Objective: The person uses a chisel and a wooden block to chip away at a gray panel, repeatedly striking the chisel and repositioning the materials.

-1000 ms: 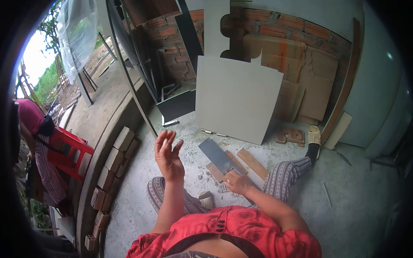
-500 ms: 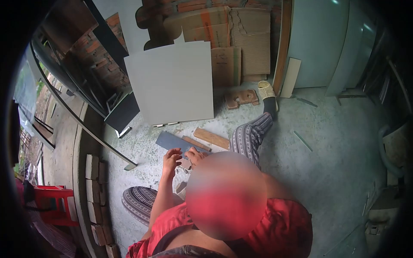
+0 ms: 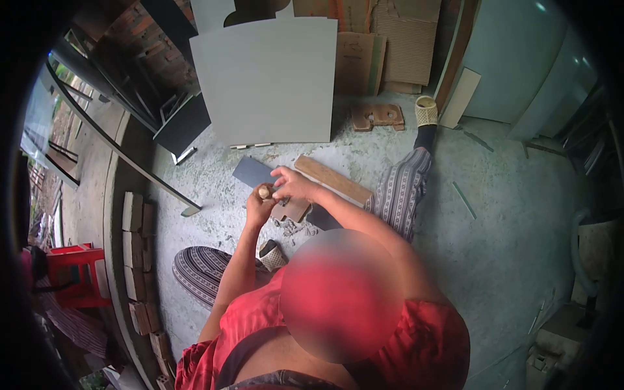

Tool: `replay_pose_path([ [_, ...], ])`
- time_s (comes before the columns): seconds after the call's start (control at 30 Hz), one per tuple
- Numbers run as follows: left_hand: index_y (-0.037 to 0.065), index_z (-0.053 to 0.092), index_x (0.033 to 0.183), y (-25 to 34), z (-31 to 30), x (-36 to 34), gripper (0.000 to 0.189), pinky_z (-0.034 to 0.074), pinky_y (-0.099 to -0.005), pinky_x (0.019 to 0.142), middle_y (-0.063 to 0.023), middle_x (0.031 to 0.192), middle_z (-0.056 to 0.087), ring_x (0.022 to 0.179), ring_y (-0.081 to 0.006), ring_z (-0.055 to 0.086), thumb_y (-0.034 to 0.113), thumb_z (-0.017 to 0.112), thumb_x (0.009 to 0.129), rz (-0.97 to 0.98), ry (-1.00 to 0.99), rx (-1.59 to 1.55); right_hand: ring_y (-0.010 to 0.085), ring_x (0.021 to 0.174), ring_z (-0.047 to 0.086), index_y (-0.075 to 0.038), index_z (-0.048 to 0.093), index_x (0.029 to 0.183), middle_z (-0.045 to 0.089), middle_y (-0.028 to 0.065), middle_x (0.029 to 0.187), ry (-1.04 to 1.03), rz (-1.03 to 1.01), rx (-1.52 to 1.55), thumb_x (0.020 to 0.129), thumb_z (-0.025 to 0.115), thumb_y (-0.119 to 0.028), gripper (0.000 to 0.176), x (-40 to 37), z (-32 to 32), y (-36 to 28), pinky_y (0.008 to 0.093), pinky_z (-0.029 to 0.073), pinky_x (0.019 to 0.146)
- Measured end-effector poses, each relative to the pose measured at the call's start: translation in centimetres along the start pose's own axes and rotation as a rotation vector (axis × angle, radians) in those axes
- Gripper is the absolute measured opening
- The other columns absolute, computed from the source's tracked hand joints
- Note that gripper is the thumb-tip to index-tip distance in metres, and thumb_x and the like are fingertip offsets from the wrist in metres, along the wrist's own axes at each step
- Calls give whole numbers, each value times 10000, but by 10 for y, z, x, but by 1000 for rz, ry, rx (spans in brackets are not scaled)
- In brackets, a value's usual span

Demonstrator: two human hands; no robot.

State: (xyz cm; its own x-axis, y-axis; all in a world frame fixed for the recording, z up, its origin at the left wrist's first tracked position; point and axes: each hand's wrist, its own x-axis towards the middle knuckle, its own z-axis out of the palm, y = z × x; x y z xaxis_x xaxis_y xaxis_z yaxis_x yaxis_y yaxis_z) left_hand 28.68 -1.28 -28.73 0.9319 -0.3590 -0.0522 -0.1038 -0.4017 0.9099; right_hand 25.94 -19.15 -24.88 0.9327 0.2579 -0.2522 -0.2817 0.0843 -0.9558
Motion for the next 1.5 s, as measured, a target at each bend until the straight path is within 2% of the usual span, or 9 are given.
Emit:
replay_pose_path([
  [0.07,20,600,946,10,-3,2,380,484,-329,682,-123,824,640,741,-239,627,200,758,650,-29,73,24,164,967,531,-39,425,1225,517,125,1078,219,6,-51,720,684,-99,570,2,-17,7,292,455,819],
  [0.1,-15,575,962,12,-5,4,332,473,-254,655,-37,744,640,696,-106,590,116,734,702,-50,43,55,178,974,532,-37,443,1211,529,126,1066,350,-74,-235,720,690,-120,556,7,-34,34,291,454,817],
  [0.3,-4,594,892,12,-7,16,287,476,-273,650,-54,725,639,677,-128,598,128,726,675,-92,90,11,322,1255,322,-68,345,1321,339,153,1332,459,427,-1102,641,761,-330,839,-70,-71,121,404,326,1014],
  [0.7,10,596,854,10,-9,25,248,480,-281,633,-59,686,629,660,-133,603,112,704,655,-114,198,-14,317,1222,367,-131,343,1259,385,125,1278,470,823,-1144,700,664,-186,647,-81,-119,139,445,371,969],
  [0.87,60,587,834,19,-4,20,285,472,-379,700,-138,812,606,784,-335,597,188,718,616,-91,172,143,318,1199,399,-108,356,1233,399,137,1264,487,756,-1257,701,645,-171,609,-78,-116,145,435,384,961],
  [0.97,50,585,837,24,-5,16,295,470,-380,713,-141,827,589,794,-332,589,193,713,612,-70,228,128,328,1170,436,-103,368,1223,449,142,1230,435,713,-1304,654,701,-205,667,-73,-116,139,410,405,939],
  [1.13,48,592,866,12,-3,20,316,468,-398,732,-151,862,600,822,-342,587,198,698,608,-129,208,55,306,1089,541,-73,399,1206,582,169,1113,209,856,-1153,514,751,-244,795,-68,-105,114,402,432,906],
  [1.3,42,581,807,17,-2,17,263,471,-368,679,-138,791,595,724,-300,590,178,708,621,-32,259,130,240,613,642,94,532,931,623,187,713,412,454,-723,568,645,40,384,-68,-100,141,325,515,531],
  [1.5,74,596,873,26,-2,8,336,460,-424,733,-133,867,578,833,-354,576,239,707,602,-17,237,194,224,708,598,63,545,906,610,135,802,482,304,-157,557,649,41,365,-62,-72,95,319,484,640],
])
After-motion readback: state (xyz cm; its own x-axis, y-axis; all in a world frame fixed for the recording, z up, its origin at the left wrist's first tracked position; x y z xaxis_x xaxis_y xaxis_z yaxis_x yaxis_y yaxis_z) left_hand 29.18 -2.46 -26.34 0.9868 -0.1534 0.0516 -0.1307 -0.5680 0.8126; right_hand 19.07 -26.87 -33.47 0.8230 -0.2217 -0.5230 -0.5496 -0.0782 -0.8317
